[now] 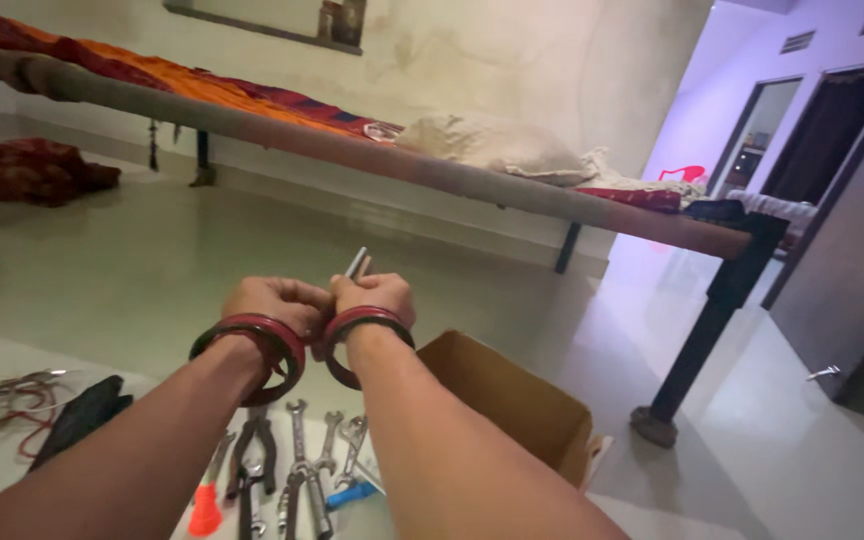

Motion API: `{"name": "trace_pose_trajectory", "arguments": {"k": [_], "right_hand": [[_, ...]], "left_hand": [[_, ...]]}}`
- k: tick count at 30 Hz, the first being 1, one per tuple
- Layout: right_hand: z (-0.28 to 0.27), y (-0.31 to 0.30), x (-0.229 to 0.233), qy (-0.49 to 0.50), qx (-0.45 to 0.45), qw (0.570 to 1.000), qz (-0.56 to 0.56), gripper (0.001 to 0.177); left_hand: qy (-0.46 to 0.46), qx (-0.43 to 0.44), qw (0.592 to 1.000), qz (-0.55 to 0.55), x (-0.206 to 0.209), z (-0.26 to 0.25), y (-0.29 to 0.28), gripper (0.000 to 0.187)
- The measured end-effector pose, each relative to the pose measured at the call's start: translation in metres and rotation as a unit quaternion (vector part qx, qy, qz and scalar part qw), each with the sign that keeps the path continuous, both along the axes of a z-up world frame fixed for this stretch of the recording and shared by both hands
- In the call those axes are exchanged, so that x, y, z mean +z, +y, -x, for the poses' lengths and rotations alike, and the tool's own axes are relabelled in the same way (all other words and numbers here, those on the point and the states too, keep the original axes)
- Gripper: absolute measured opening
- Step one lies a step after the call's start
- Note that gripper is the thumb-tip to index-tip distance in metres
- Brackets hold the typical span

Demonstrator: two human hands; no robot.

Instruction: The person removes various tools and small items from a cardboard box and arranges them on the floor. Items handled include wrenches, pliers, a screwdriver, glasses, and a small wooden frame. The person places each item in a line on the floor next to the box.

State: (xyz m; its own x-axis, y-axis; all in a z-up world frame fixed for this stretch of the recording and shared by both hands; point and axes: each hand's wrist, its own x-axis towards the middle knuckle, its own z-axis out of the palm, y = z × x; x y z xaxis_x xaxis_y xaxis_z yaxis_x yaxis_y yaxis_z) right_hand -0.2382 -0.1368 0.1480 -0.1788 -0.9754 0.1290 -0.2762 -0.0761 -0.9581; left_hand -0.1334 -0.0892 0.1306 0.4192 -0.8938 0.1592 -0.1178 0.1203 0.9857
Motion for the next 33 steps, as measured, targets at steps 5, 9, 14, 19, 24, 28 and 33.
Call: {"name": "trace_pose_trajectory", "arguments": {"k": [5, 9, 14, 19, 24, 28, 33], "right_hand": [[0.03, -0.006, -0.003, -0.036, -0.025, 0.998, -0.034, 0.029], [0.05, -0.009, -0.009, -0.048, -0.057, 0.995, -0.062, 0.025], [0.069, -0.017, -0.014, -0.111, -0.084, 0.986, -0.094, 0.032], [0.083, -0.019, -0.019, -0.141, -0.114, 0.972, -0.15, 0.036], [0.101, -0.013, -0.037, -0.138, -0.129, 0.972, -0.14, 0.034], [0.101, -0.011, -0.046, -0.139, -0.133, 0.972, -0.135, 0.033], [0.109, -0.013, -0.052, -0.136, -0.139, 0.972, -0.131, 0.032]], "left_hand": [[0.019, -0.052, 0.997, -0.047, -0.012, 0.025, -0.029, 0.028], [0.111, -0.116, 0.986, -0.054, -0.01, 0.05, -0.038, 0.028], [0.127, -0.135, 0.977, -0.105, -0.007, 0.073, -0.037, 0.05], [0.187, -0.182, 0.957, -0.124, -0.016, 0.092, -0.05, 0.065], [0.261, -0.262, 0.919, -0.14, -0.035, 0.104, -0.062, 0.081], [0.228, -0.218, 0.936, -0.153, -0.048, 0.115, -0.072, 0.077], [0.294, -0.29, 0.9, -0.139, -0.06, 0.125, -0.077, 0.07]]}}
